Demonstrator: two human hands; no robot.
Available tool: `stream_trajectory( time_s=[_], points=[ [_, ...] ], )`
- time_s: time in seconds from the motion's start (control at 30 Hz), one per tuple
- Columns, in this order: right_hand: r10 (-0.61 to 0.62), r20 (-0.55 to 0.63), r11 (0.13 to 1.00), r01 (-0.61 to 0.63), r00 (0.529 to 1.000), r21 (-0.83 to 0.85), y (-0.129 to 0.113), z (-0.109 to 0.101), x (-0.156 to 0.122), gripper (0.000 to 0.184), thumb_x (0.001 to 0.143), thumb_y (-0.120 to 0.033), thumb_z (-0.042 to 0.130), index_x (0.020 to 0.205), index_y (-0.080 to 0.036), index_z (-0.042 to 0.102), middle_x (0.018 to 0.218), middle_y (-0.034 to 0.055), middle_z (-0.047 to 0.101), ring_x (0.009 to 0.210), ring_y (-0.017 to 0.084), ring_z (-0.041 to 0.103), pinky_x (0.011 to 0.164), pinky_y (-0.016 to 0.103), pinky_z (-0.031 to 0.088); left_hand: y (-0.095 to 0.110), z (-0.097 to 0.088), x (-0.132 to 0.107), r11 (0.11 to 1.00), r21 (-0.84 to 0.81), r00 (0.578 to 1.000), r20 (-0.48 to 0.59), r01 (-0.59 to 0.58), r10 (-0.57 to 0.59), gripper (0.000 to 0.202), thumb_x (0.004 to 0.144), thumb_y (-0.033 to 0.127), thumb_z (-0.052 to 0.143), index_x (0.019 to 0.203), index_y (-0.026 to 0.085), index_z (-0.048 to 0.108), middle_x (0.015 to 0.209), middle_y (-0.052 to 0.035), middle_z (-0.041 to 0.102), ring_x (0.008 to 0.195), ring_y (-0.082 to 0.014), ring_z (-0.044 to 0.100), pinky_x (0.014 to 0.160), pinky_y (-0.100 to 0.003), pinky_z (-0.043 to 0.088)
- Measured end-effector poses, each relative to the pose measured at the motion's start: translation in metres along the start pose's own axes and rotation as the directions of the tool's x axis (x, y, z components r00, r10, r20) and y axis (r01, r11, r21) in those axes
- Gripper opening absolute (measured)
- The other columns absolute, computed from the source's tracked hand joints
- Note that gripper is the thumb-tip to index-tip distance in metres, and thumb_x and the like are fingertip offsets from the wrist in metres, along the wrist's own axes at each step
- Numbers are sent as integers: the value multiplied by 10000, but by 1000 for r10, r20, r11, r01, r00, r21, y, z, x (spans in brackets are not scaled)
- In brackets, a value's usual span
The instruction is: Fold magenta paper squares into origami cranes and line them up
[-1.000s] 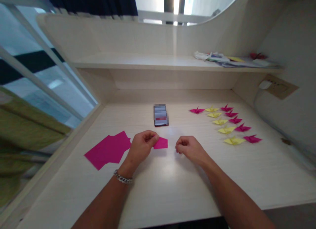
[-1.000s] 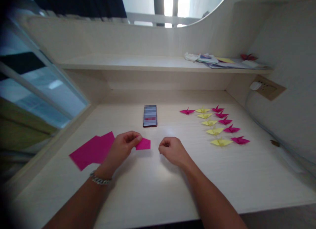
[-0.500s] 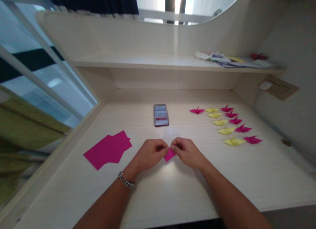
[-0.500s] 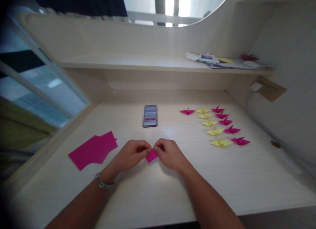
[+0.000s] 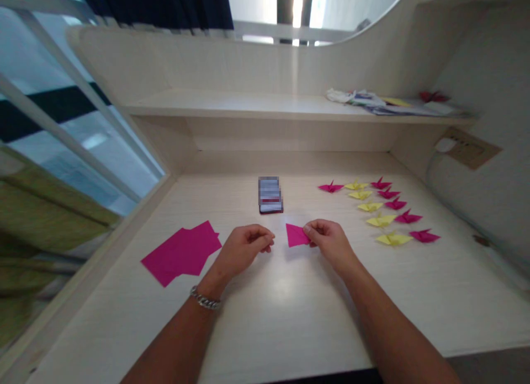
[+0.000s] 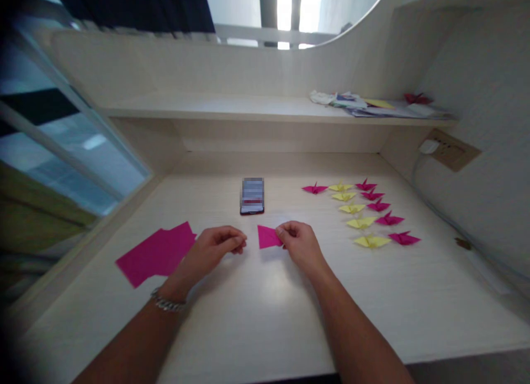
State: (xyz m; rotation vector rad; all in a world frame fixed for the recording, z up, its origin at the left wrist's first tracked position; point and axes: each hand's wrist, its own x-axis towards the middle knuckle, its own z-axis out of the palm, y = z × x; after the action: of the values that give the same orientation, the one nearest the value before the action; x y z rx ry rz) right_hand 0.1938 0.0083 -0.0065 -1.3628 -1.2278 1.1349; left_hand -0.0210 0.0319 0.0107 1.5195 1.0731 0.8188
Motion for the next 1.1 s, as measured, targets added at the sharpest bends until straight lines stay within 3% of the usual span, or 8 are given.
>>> stream_trajectory(
  time_s=[0.1, 0.23, 0.37, 0.5, 0.7, 0.87, 1.1],
  points=[
    [54, -56, 989, -45, 997, 142, 0, 15, -2, 309, 709, -450, 654, 750, -145, 631, 639, 18, 606, 559, 122, 521, 550, 260, 444, -2, 19, -2, 997, -80, 998, 68, -11, 17, 228, 762, 320, 646, 919, 159, 683, 815, -63, 702, 713, -164, 642, 664, -278, 504],
    [48, -40, 972, -38, 998, 234, 1, 33, -8, 296, 713, -433, 664, 780, -146, 634, 689, 32, 634, 607, 132, 563, 593, 272, 474, -9, 34, -3, 997, -37, 997, -44, -72, 70, 229, 737, 359, 679, 824, 147, 680, 794, -42, 693, 705, -157, 616, 660, -268, 482],
    [17, 29, 987, -22, 999, 161, 5, 38, -9, 279, 734, -422, 654, 770, -146, 631, 682, 35, 641, 613, 130, 571, 600, 263, 464, -15, 30, 2, 994, -109, 990, -142, -24, 8, 194, 719, 330, 691, 771, 144, 670, 740, -33, 690, 667, -148, 613, 649, -264, 483],
    [33, 157, 991, -53, 987, 124, 3, 34, -9, 279, 709, -413, 687, 742, -143, 623, 650, 29, 644, 582, 122, 567, 570, 249, 440, -14, 24, 4, 972, -235, 992, -127, -22, -8, 155, 712, 254, 680, 814, 137, 668, 747, -45, 697, 666, -145, 624, 658, -270, 496],
    [70, 93, 956, -93, 993, 279, -6, 24, -7, 313, 642, -381, 740, 816, -150, 620, 630, 10, 645, 548, 119, 580, 569, 258, 467, -7, 22, 0, 977, -208, 998, -38, 38, -47, 157, 701, 185, 669, 845, 122, 677, 711, -41, 692, 617, -123, 599, 602, -238, 476],
    [104, 111, 958, -130, 988, 257, -7, 23, -8, 254, 621, -339, 751, 724, -141, 629, 572, 8, 639, 517, 115, 581, 556, 256, 479, -6, 23, -1, 979, -201, 1000, -11, 8, -11, 123, 712, 180, 669, 821, 123, 677, 713, -31, 686, 638, -115, 600, 620, -226, 475],
    [106, 174, 963, -144, 979, 228, -8, 21, -10, 206, 626, -283, 741, 739, -143, 642, 576, 12, 655, 525, 120, 604, 561, 259, 494, -5, 22, -2, 990, -139, 999, 6, 34, -33, 103, 709, 181, 678, 794, 125, 687, 711, -41, 701, 621, -120, 615, 603, -229, 489]
  ],
)
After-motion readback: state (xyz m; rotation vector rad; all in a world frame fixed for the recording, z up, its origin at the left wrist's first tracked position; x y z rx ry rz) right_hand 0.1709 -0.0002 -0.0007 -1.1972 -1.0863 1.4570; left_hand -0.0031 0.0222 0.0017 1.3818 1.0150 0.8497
